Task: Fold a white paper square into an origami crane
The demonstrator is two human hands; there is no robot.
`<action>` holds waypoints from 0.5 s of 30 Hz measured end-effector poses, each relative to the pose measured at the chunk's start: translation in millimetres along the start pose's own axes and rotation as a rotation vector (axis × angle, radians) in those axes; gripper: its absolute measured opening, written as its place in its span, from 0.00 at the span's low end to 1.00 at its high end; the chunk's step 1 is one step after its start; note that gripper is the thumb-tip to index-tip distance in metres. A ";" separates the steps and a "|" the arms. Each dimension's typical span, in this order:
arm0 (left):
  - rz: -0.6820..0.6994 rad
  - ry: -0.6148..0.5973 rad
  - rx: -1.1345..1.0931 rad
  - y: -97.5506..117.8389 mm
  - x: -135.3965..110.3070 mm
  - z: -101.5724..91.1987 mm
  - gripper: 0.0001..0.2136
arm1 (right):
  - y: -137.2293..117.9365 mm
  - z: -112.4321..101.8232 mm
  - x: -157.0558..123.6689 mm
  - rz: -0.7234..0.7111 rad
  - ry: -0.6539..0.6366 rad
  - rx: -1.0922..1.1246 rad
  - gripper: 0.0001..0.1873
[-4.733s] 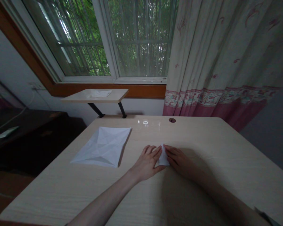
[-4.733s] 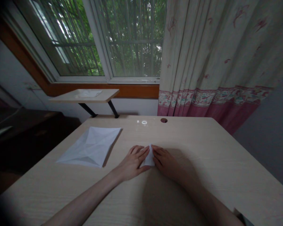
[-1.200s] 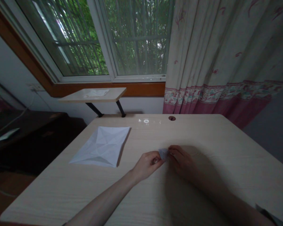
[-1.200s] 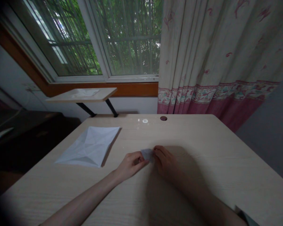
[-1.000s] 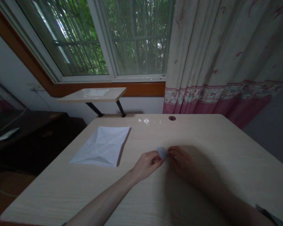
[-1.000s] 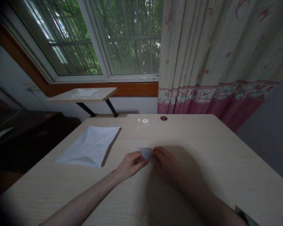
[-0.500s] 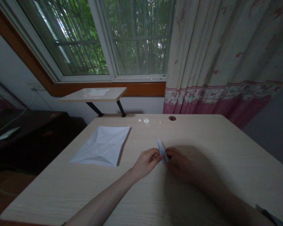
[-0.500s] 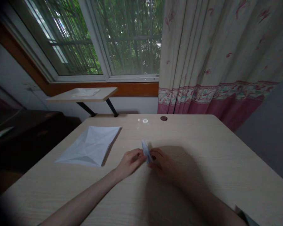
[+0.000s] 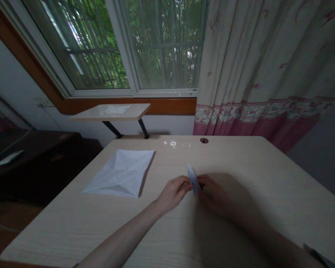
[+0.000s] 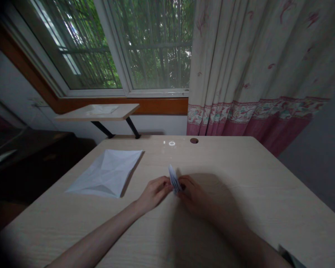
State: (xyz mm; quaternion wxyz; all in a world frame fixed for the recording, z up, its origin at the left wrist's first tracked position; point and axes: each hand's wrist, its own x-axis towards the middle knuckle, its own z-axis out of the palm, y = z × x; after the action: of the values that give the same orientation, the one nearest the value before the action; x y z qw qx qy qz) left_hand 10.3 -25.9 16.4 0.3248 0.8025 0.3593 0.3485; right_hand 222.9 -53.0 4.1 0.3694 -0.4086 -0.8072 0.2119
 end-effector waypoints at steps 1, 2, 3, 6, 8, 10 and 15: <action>-0.001 -0.003 0.006 -0.4 0.1 -0.4 0.09 | -1.3 -0.9 0.7 -0.009 0.018 0.001 0.16; -0.002 -0.007 0.011 -0.6 0.3 -0.8 0.10 | -2.1 -1.7 1.3 -0.014 0.040 -0.003 0.16; -0.005 -0.011 0.015 -0.7 0.4 -1.1 0.10 | -2.6 -2.1 1.8 -0.014 0.063 -0.008 0.15; -0.015 -0.018 0.018 0.4 0.9 -1.7 0.10 | -1.3 -2.1 2.7 0.008 0.099 -0.015 0.15; 0.010 -0.014 0.012 1.8 1.5 -1.9 0.09 | 0.6 -1.3 2.9 0.018 0.098 -0.003 0.17; 0.055 0.008 -0.002 3.2 2.2 -2.1 0.08 | 1.8 -0.7 3.2 0.017 0.094 0.022 0.18; 0.090 0.049 -0.057 2.7 3.7 -2.5 0.08 | -2.4 -3.8 5.2 0.026 0.086 0.069 0.17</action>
State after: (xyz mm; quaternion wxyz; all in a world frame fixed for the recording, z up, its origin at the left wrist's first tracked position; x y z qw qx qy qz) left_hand 11.1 -23.7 21.0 0.3225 0.7996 0.3204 0.3925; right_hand 222.5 -50.1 10.2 0.4147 -0.4149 -0.7774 0.2269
